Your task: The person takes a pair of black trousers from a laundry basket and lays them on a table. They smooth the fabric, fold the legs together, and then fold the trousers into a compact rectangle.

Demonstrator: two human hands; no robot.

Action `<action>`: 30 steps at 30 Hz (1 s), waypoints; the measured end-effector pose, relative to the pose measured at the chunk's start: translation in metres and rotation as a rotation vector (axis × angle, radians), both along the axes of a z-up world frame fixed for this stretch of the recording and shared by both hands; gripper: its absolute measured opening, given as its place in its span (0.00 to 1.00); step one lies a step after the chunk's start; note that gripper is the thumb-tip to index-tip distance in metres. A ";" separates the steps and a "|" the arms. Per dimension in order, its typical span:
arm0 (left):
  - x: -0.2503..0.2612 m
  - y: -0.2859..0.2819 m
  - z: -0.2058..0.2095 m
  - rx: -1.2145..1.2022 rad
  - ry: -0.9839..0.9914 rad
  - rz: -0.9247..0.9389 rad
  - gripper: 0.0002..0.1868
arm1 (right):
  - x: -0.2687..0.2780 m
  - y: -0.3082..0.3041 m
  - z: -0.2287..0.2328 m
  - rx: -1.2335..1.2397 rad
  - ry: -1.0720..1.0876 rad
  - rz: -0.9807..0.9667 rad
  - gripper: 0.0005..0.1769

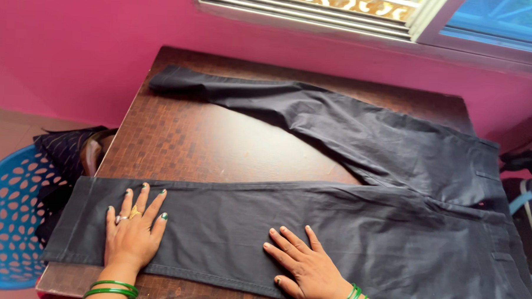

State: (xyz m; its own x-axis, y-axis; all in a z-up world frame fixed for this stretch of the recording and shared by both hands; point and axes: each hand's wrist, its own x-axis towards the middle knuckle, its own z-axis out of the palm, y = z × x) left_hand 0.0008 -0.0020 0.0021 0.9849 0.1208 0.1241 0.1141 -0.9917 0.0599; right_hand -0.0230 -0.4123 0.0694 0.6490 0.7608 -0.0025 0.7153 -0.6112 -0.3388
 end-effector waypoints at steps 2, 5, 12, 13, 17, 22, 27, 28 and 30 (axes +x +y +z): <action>0.000 -0.001 0.004 0.006 0.001 -0.003 0.31 | 0.002 0.003 0.001 -0.026 0.028 0.015 0.39; -0.002 -0.003 0.009 -0.004 0.034 0.008 0.31 | 0.007 0.007 0.001 -0.028 0.039 0.061 0.40; -0.001 -0.010 0.025 -0.072 0.089 0.048 0.30 | 0.030 0.035 -0.016 -0.028 0.063 0.198 0.41; -0.002 -0.011 0.028 -0.081 0.116 0.058 0.29 | 0.031 0.036 -0.023 -0.025 0.032 0.224 0.41; 0.003 -0.013 0.042 -0.111 0.169 0.083 0.31 | 0.040 0.051 -0.064 0.063 -0.181 0.323 0.42; 0.004 -0.015 0.046 -0.133 0.176 0.088 0.32 | 0.034 0.061 -0.097 0.052 -0.416 0.281 0.28; 0.003 -0.013 0.043 -0.136 0.141 0.068 0.32 | 0.028 0.081 -0.115 0.152 -0.400 0.257 0.23; 0.004 -0.012 0.042 -0.139 0.107 0.057 0.32 | 0.025 0.091 -0.119 0.143 -0.385 0.249 0.24; 0.001 -0.011 0.035 -0.146 0.051 0.030 0.32 | 0.027 0.105 -0.125 0.160 -0.399 0.269 0.25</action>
State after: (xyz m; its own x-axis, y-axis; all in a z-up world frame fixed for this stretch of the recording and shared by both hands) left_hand 0.0020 -0.0130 0.0368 0.9851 0.1636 0.0532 0.1503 -0.9689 0.1965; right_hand 0.0040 -0.3075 -0.0556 0.3563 0.8718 0.3361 0.9332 -0.3498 -0.0819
